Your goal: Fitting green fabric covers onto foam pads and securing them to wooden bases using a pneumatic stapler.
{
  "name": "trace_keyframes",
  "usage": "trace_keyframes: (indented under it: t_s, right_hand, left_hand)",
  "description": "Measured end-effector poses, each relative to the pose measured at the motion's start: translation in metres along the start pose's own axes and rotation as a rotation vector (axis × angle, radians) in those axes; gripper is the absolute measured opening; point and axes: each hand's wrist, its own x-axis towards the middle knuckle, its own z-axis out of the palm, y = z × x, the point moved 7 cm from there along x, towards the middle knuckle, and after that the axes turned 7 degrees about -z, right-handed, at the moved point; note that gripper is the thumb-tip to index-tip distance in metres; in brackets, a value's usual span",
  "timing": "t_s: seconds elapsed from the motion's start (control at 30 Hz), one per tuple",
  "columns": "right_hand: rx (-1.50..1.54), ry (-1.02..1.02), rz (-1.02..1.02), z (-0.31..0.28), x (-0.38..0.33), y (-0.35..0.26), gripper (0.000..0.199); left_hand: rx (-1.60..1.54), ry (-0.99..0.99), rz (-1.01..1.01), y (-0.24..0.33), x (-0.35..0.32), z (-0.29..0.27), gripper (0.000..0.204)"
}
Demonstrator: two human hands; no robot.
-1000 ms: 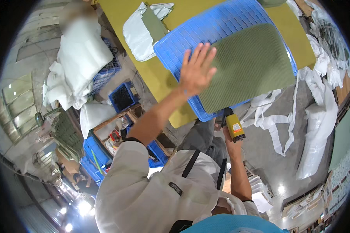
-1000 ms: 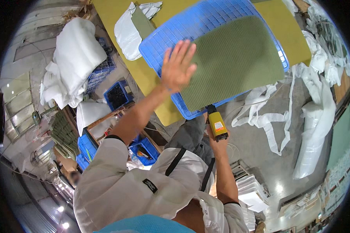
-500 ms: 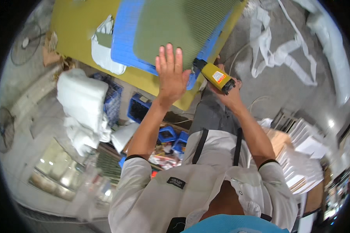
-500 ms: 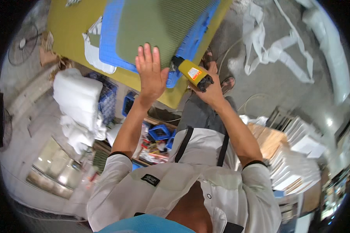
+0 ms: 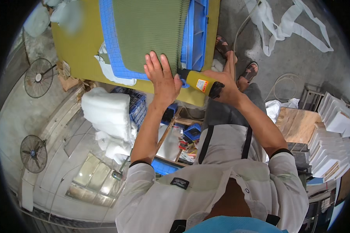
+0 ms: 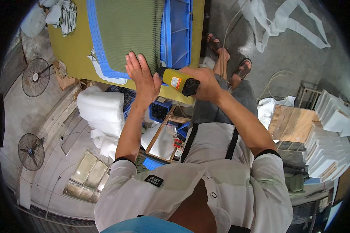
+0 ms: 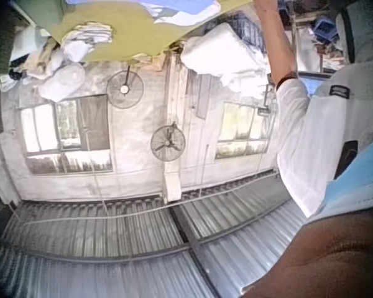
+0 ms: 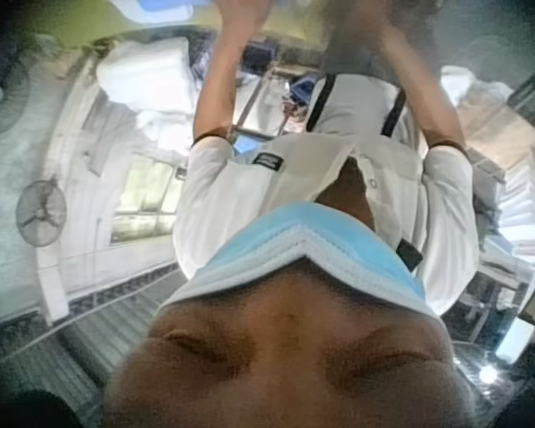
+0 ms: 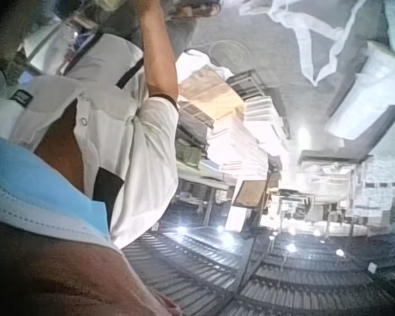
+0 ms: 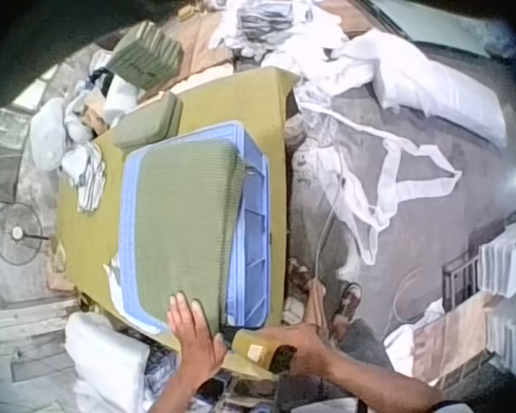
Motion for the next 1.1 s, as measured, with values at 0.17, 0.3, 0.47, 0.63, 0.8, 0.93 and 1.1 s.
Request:
trace_keyframes:
  t_s: [0.17, 0.3, 0.47, 0.63, 0.8, 0.93, 1.1]
  right_hand:
    - [-0.223, -0.105, 0.059, -0.001, 0.010, -0.003, 0.049]
    - [-0.237, -0.093, -0.020, -0.007, 0.013, -0.012, 0.049]
    - [-0.261, -0.150, 0.020, 0.000, 0.011, -0.004, 0.050]
    - [-0.328, -0.137, 0.001, 0.000, 0.016, -0.012, 0.049]
    - [0.660, 0.157, 0.689, -0.024, 0.021, -0.004, 0.033]
    - [0.940, 0.164, 0.836, -0.052, 0.054, -0.033, 0.035]
    - [1.067, 0.252, 0.716, -0.077, 0.108, -0.079, 0.034]
  left_hand:
    - [-0.021, -0.004, 0.003, -0.002, 0.001, -0.002, 0.090]
    - [-0.069, -0.068, -0.002, -0.004, 0.002, -0.002, 0.089]
    - [-0.134, -0.051, 0.020, -0.004, 0.003, -0.007, 0.087]
    - [-0.170, -0.042, -0.002, -0.007, 0.001, -0.009, 0.086]
    - [-0.270, -0.072, -0.081, -0.013, 0.001, -0.018, 0.079]
    - [-0.431, 0.029, -0.148, -0.017, 0.006, -0.039, 0.061]
    - [-0.568, 0.161, -0.193, -0.025, 0.003, -0.065, 0.047]
